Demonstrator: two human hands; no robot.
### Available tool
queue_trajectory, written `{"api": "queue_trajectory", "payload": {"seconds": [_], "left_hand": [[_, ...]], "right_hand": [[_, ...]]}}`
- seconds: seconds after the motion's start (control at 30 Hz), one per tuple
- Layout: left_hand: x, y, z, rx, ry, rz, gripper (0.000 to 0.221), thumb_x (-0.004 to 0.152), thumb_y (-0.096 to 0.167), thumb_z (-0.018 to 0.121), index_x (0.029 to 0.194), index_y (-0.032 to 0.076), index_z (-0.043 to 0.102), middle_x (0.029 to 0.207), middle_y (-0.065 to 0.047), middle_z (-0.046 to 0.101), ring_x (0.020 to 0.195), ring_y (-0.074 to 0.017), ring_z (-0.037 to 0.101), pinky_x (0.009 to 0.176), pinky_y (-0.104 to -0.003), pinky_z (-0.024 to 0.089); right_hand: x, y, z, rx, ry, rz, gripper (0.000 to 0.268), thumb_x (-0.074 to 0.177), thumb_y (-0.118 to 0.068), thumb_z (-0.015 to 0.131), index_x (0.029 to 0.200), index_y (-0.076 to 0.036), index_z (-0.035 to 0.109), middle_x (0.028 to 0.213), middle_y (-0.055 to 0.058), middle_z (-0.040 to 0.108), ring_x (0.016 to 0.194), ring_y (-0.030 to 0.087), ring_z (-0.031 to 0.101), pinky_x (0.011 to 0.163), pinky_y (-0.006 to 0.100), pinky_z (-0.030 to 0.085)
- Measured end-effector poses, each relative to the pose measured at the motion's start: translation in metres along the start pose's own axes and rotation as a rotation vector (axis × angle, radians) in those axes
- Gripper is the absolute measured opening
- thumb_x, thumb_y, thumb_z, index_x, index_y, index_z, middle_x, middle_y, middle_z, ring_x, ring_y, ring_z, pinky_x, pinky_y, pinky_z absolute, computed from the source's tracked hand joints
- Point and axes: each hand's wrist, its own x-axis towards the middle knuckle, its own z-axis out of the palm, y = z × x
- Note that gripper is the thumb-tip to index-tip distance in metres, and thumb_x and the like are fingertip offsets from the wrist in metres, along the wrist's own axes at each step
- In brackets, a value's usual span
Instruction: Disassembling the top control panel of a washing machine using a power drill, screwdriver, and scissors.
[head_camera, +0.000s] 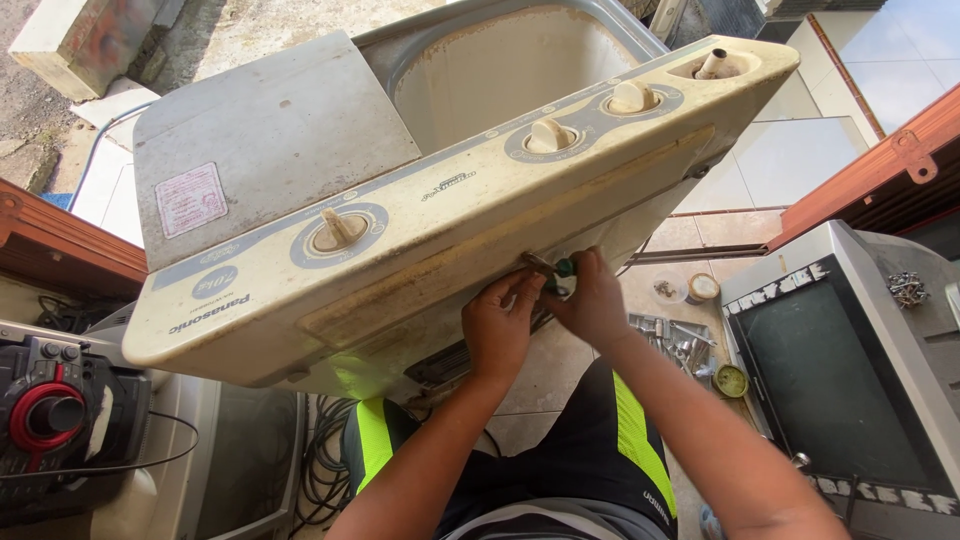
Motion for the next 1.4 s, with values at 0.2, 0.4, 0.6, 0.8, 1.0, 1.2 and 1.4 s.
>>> {"api": "queue_trajectory", "payload": {"seconds": [0.2,0.4,0.6,0.8,1.0,1.2,1.4], "left_hand": [[-0.002,0.009,0.013,-0.216,-0.276,-0.317,0.039,0.092,0.031,0.081,0.12,0.005,0.075,0.111,-0.019,0.077,0.11,-0.03,0.073,0.097,-0.046,0.057],[-0.014,0.016,0.024,-0.358,-0.341,-0.425,0.043,0.091,0.03,0.082,0.125,0.006,0.072,0.117,-0.019,0.074,0.116,-0.0325,0.07,0.1,-0.047,0.056],[-0.029,0.03,0.027,-0.729,-0.402,-0.46,0.057,0.104,0.032,0.062,0.152,0.008,0.044,0.148,-0.021,0.05,0.141,-0.0325,0.047,0.117,-0.052,0.037],[-0.064,-0.003,0.007,-0.633,-0.119,-0.606,0.04,0.107,0.039,0.053,0.125,0.005,0.062,0.126,-0.013,0.064,0.123,-0.0239,0.058,0.114,-0.047,0.044],[-0.092,-0.043,-0.062,-0.465,0.027,-0.713,0.031,0.095,0.016,0.063,0.067,0.009,0.05,0.054,-0.002,0.043,0.049,-0.0114,0.039,0.05,-0.029,0.031],[-0.093,-0.047,-0.128,-0.416,0.001,-0.566,0.031,0.095,0.015,0.067,0.067,0.006,0.057,0.051,-0.005,0.047,0.046,-0.013,0.042,0.048,-0.03,0.035],[-0.09,-0.06,-0.155,-0.369,0.009,-0.574,0.033,0.097,0.016,0.068,0.067,0.006,0.058,0.053,-0.006,0.05,0.045,-0.0128,0.041,0.049,-0.03,0.035]], "right_hand": [[0.099,-0.018,-0.118,-0.823,0.086,-0.861,0.029,0.074,-0.023,0.077,0.091,-0.016,0.054,0.083,0.003,0.043,0.072,0.025,0.058,0.06,0.037,0.051],[0.108,-0.096,-0.158,-1.094,0.022,-1.068,0.033,0.084,-0.023,0.08,0.103,-0.025,0.053,0.09,-0.001,0.043,0.084,0.02,0.053,0.074,0.037,0.044],[0.03,-0.043,-0.115,-0.865,-0.013,-0.628,0.037,0.072,-0.022,0.076,0.097,-0.015,0.05,0.088,0.007,0.043,0.081,0.031,0.053,0.067,0.045,0.043],[-0.019,-0.109,-0.111,-0.117,-0.709,-0.026,0.065,0.07,-0.044,0.083,0.122,-0.014,0.058,0.117,0.017,0.055,0.112,0.046,0.059,0.083,0.057,0.053],[0.056,-0.156,-0.102,0.341,-0.789,0.641,0.045,0.091,-0.021,0.05,0.127,-0.008,0.073,0.098,0.009,0.081,0.085,0.019,0.075,0.065,0.032,0.06],[0.084,-0.15,-0.095,0.604,-0.804,0.962,0.036,0.1,-0.025,0.053,0.117,0.002,0.07,0.098,0.019,0.075,0.084,0.032,0.073,0.073,0.045,0.057],[0.086,-0.145,-0.09,0.59,-0.746,0.935,0.034,0.089,-0.019,0.066,0.111,0.007,0.07,0.089,0.022,0.072,0.084,0.036,0.073,0.077,0.051,0.059]]}}
